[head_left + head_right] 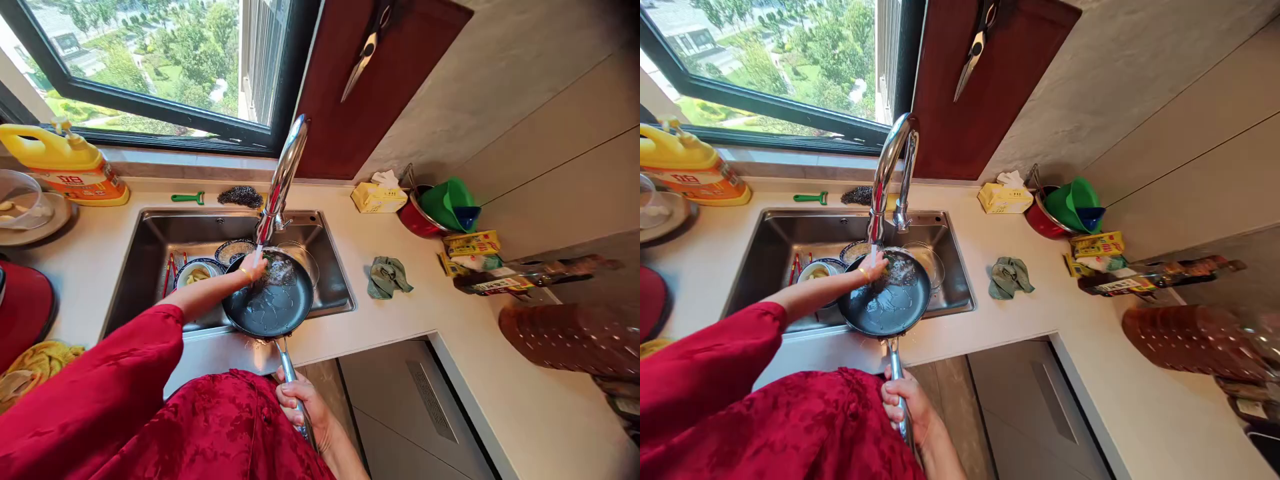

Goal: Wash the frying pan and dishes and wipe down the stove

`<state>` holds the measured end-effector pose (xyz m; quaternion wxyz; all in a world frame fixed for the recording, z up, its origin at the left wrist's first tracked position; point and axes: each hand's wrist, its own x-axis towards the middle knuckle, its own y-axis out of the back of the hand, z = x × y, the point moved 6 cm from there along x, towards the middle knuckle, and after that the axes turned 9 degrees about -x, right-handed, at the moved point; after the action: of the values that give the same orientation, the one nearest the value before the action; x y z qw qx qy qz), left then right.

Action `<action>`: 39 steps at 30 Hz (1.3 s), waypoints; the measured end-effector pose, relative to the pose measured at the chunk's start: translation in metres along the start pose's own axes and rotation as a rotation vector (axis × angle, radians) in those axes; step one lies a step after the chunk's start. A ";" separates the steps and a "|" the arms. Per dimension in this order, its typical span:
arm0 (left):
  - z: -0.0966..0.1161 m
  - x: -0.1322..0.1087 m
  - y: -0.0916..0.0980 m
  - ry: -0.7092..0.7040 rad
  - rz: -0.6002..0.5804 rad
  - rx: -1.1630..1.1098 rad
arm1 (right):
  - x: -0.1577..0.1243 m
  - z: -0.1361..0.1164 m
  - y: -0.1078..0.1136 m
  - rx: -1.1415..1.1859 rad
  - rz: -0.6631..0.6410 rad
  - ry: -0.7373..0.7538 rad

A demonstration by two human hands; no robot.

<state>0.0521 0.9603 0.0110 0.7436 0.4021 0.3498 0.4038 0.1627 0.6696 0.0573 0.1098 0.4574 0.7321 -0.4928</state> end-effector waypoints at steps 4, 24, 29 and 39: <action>0.047 0.015 -0.029 0.006 0.048 -0.094 | -0.003 0.000 0.001 -0.018 0.055 -0.025; -0.018 -0.045 0.003 -0.161 -0.238 0.078 | 0.007 0.008 0.003 0.014 -0.060 0.025; 0.016 -0.012 -0.016 -0.057 -0.111 0.081 | 0.006 0.008 0.003 0.042 -0.039 0.038; 0.060 -0.084 -0.052 -0.418 -0.482 -0.112 | 0.008 0.001 0.003 0.130 -0.101 0.145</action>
<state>0.0833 0.8491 0.0071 0.8945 0.3405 0.2517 0.1435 0.1599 0.6735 0.0500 0.0020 0.4604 0.7268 -0.5097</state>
